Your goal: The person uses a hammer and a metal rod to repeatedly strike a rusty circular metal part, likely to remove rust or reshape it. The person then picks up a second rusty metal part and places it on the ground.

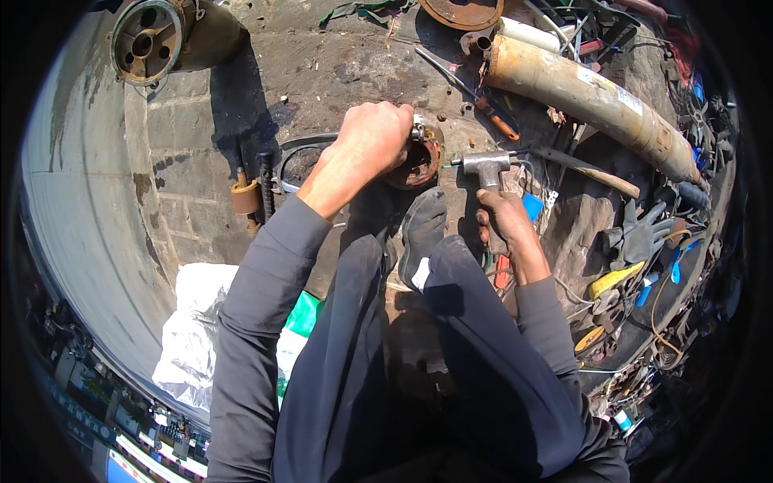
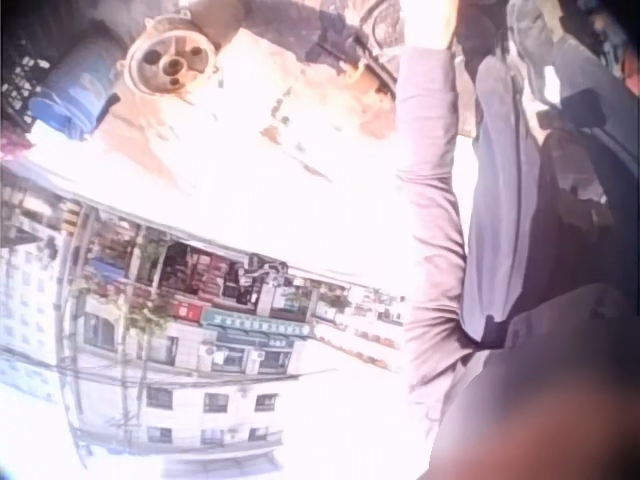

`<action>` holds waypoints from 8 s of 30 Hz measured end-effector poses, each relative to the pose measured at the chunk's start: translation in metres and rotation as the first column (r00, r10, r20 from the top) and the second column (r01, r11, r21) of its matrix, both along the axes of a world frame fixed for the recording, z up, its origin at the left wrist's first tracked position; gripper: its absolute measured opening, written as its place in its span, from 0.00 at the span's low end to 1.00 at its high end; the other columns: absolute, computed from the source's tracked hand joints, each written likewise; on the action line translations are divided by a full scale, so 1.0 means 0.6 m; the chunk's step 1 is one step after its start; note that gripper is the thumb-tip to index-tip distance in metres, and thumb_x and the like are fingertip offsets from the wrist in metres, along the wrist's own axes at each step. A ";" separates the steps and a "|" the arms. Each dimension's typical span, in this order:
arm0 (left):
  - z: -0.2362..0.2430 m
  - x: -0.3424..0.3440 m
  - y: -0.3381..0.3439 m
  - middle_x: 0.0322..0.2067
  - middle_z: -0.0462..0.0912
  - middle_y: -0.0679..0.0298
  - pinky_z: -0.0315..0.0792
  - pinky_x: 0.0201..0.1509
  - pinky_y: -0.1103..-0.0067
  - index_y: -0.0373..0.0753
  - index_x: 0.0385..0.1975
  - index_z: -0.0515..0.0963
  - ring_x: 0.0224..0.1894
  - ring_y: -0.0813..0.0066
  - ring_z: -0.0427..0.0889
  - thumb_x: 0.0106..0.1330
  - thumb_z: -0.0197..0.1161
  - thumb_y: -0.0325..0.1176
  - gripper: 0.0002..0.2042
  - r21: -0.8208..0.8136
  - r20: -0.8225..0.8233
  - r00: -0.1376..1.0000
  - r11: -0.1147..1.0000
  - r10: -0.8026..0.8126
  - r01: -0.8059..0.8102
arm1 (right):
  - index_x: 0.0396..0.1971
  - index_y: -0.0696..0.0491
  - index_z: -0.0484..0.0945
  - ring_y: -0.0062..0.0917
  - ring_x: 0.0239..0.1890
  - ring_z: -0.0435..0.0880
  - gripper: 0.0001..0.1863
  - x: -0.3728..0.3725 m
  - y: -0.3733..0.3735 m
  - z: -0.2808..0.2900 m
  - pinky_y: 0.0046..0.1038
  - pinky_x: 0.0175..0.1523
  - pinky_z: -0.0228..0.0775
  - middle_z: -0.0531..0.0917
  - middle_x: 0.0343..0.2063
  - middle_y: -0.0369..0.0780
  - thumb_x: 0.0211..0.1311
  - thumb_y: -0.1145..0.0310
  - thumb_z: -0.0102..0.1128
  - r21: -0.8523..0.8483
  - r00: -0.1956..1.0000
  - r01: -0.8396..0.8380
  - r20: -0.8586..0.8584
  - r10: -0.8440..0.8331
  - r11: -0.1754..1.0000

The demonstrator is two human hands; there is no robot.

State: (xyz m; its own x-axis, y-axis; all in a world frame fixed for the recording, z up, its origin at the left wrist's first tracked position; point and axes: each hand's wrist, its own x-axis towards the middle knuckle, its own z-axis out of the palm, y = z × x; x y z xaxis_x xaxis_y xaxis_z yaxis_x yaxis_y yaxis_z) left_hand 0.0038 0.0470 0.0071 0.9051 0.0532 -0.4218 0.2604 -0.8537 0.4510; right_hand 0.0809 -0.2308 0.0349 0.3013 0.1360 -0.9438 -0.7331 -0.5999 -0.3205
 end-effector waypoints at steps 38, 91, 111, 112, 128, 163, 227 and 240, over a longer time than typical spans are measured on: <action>0.008 -0.039 -0.011 0.16 0.72 0.69 0.66 0.21 0.80 0.37 0.21 0.76 0.17 0.82 0.70 0.76 0.60 0.55 0.27 -0.788 -0.523 0.203 -0.380 0.828 -0.484 | 0.36 0.53 0.73 0.20 0.09 0.71 0.12 0.031 -0.016 -0.046 0.22 0.14 0.62 0.74 0.16 0.33 0.75 0.60 0.59 0.049 0.999 -0.026 -0.020 0.027 0.998; 0.006 -0.005 -0.085 0.19 0.75 0.70 0.68 0.31 0.76 0.36 0.26 0.78 0.25 0.81 0.69 0.78 0.60 0.50 0.23 -0.843 -0.200 0.412 0.058 0.889 -0.535 | 0.51 0.60 0.78 0.21 0.26 0.74 0.22 0.148 0.321 0.391 0.28 0.32 0.67 0.76 0.24 0.38 0.74 0.55 0.64 -0.287 -0.102 -0.942 0.733 0.673 0.171; -0.012 0.001 -0.096 0.16 0.71 0.72 0.64 0.27 0.76 0.36 0.21 0.75 0.22 0.83 0.66 0.79 0.60 0.48 0.25 -0.894 -0.126 0.419 0.081 0.899 -0.441 | 0.56 0.56 0.77 0.23 0.22 0.77 0.17 0.094 0.316 0.376 0.23 0.26 0.69 0.79 0.23 0.39 0.75 0.62 0.61 -0.421 -0.254 -0.808 0.880 0.401 0.412; -0.011 0.000 -0.097 0.16 0.71 0.71 0.64 0.27 0.76 0.36 0.20 0.74 0.22 0.83 0.66 0.79 0.60 0.47 0.25 -0.877 -0.168 0.427 0.064 0.888 -0.477 | 0.49 0.59 0.77 0.36 0.22 0.78 0.13 0.081 0.309 0.354 0.32 0.30 0.72 0.79 0.23 0.45 0.74 0.65 0.61 -0.346 -0.130 -0.835 0.880 0.457 0.429; 0.000 0.008 -0.098 0.22 0.79 0.69 0.68 0.32 0.76 0.34 0.32 0.81 0.28 0.84 0.72 0.80 0.58 0.43 0.18 -0.803 -0.108 0.488 0.214 0.866 -0.556 | 0.33 0.64 0.73 0.56 0.29 0.81 0.15 0.083 0.280 0.306 0.47 0.35 0.72 0.80 0.22 0.57 0.71 0.66 0.61 -0.424 -0.175 -0.894 0.626 0.760 0.143; 0.080 0.003 0.030 0.21 0.78 0.69 0.71 0.26 0.79 0.37 0.34 0.84 0.20 0.79 0.75 0.75 0.64 0.46 0.17 -0.904 -0.118 0.513 0.122 0.850 -0.410 | 0.33 0.54 0.74 0.20 0.11 0.73 0.12 -0.029 -0.026 0.011 0.22 0.17 0.62 0.76 0.18 0.34 0.74 0.63 0.59 -0.094 0.995 -0.086 0.036 0.089 0.992; 0.038 -0.007 -0.044 0.16 0.72 0.72 0.64 0.22 0.82 0.40 0.22 0.76 0.17 0.83 0.71 0.76 0.61 0.55 0.26 -0.845 -0.350 0.544 -0.006 0.763 -0.535 | 0.37 0.53 0.76 0.22 0.12 0.72 0.10 -0.013 -0.055 -0.017 0.25 0.18 0.65 0.76 0.17 0.34 0.72 0.62 0.58 -0.046 0.988 0.108 -0.103 -0.113 0.993; 0.044 -0.006 -0.046 0.16 0.72 0.74 0.65 0.23 0.83 0.40 0.20 0.76 0.18 0.86 0.71 0.77 0.61 0.55 0.26 -0.867 -0.302 0.577 0.033 0.759 -0.497 | 0.35 0.55 0.76 0.21 0.11 0.71 0.10 -0.013 -0.052 -0.012 0.23 0.18 0.64 0.76 0.16 0.34 0.73 0.64 0.59 -0.033 0.983 0.141 -0.111 -0.144 0.989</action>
State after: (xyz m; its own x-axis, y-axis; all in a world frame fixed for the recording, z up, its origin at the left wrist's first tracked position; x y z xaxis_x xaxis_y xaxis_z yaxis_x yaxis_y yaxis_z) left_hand 0.0003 0.0195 0.0336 0.7693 0.4142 -0.4865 0.2823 0.4627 0.8404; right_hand 0.0728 -0.2623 0.0276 0.2072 0.0755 -0.9754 -0.8422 -0.4936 -0.2171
